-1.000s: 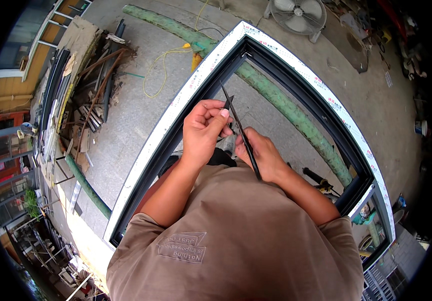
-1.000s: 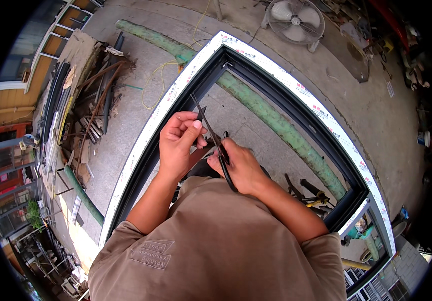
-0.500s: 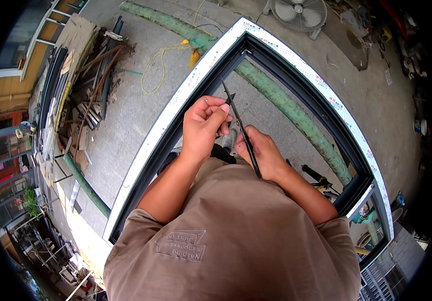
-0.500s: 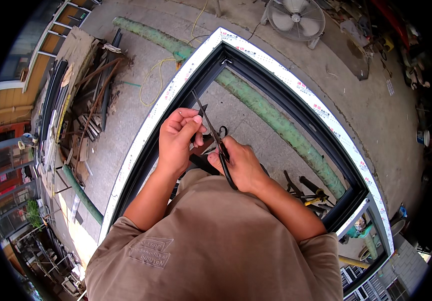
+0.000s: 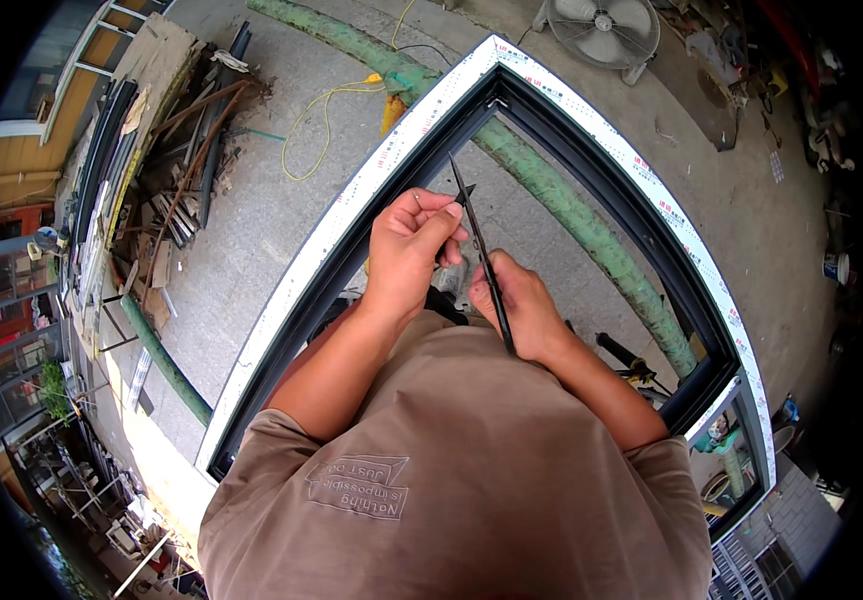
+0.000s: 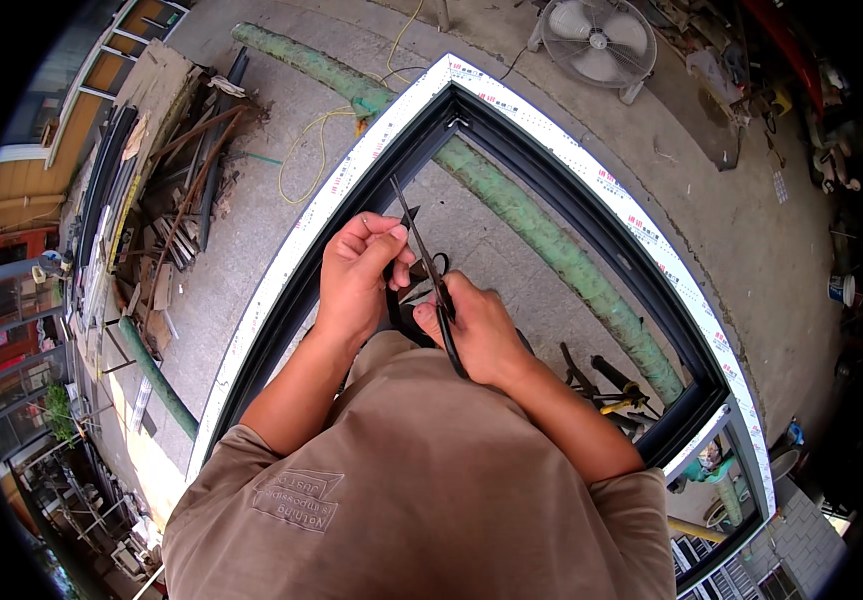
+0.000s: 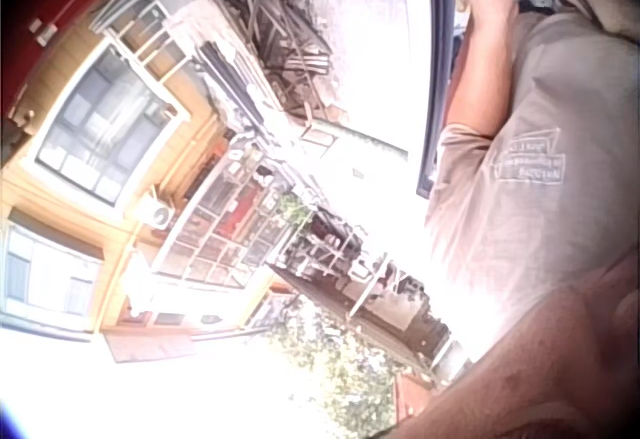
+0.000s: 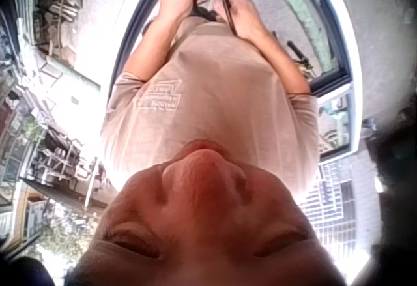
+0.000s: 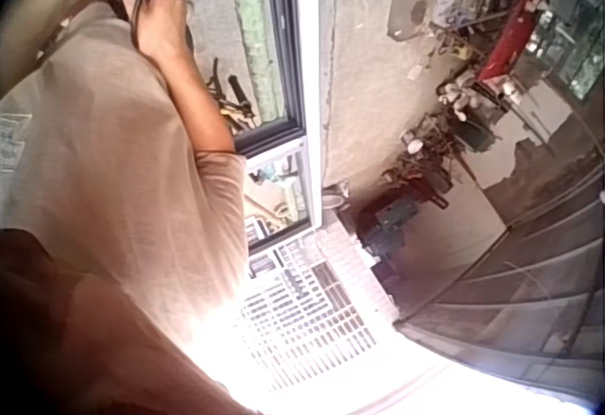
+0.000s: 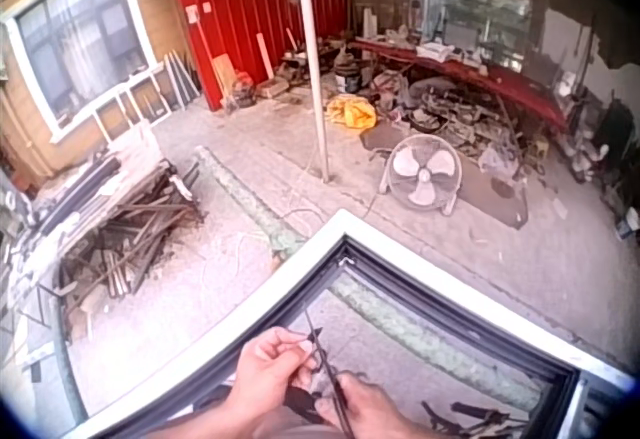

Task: The person installs a rubber seal into a window frame. They cut a rubber strip with scissors and then press it into the channel of a metal frame by hand.

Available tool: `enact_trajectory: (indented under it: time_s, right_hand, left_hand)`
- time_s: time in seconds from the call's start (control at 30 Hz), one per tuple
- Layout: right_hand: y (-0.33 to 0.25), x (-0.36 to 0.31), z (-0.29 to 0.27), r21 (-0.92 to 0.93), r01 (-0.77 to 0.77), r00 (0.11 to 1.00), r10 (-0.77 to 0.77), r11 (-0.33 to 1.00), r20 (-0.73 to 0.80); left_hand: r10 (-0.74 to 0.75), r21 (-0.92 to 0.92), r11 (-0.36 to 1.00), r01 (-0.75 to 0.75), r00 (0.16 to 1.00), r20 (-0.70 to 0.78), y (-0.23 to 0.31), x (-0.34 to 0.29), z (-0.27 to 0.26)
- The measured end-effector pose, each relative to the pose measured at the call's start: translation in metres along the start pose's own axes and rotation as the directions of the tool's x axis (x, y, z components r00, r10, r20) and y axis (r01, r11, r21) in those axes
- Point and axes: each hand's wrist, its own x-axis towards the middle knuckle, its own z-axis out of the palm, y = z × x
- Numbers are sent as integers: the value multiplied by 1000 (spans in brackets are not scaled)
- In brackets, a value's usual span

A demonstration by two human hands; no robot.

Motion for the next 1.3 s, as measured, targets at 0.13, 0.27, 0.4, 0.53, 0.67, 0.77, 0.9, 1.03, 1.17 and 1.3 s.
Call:
enact_trajectory:
  time_s: [0.13,0.27,0.4,0.53,0.67,0.77,0.9,1.03,1.17,1.3]
  right_hand:
    - [-1,-1,-2,-44,-15,1000,15,999,6]
    - [1,-2,-3,-48,-12,1000,12,999,-3]
    - [5,-2,-3,-36,2,1000,-2,999,-6]
    - [7,-3,-4,-54,11,1000,-11,998,-6]
    - [6,-4,-6,-55,-4,1000,4,998,11]
    - [10,-4,-5,-45,13,1000,-13,999,6]
    - [6,-5,-7,-69,-11,1000,12,998,9]
    - [7,-6,-8,-63,-27,1000,27,998,0]
    - [8,-6,-10,-54,-18,1000,18,998,-3]
    - [10,-6,-9,-74,-27,1000,26,997,-10]
  left_hand:
    - [0,-20,1000,0,1000,-11,-2,0,1]
    - [-5,1,1000,5,1000,-12,-2,0,4]
    - [7,-1,1000,-7,1000,-9,-3,0,4]
    - [-3,6,1000,4,1000,-14,-3,0,5]
    - [3,11,1000,-3,1000,-6,-4,0,6]
    - [3,22,1000,-3,1000,-13,-4,0,7]
    - [-10,16,1000,10,1000,-25,-6,0,7]
    - [-9,28,1000,10,1000,-28,-6,-1,8]
    - [-15,33,999,16,999,-36,-5,-2,10]
    - [-6,23,1000,7,1000,-28,-6,-2,10]
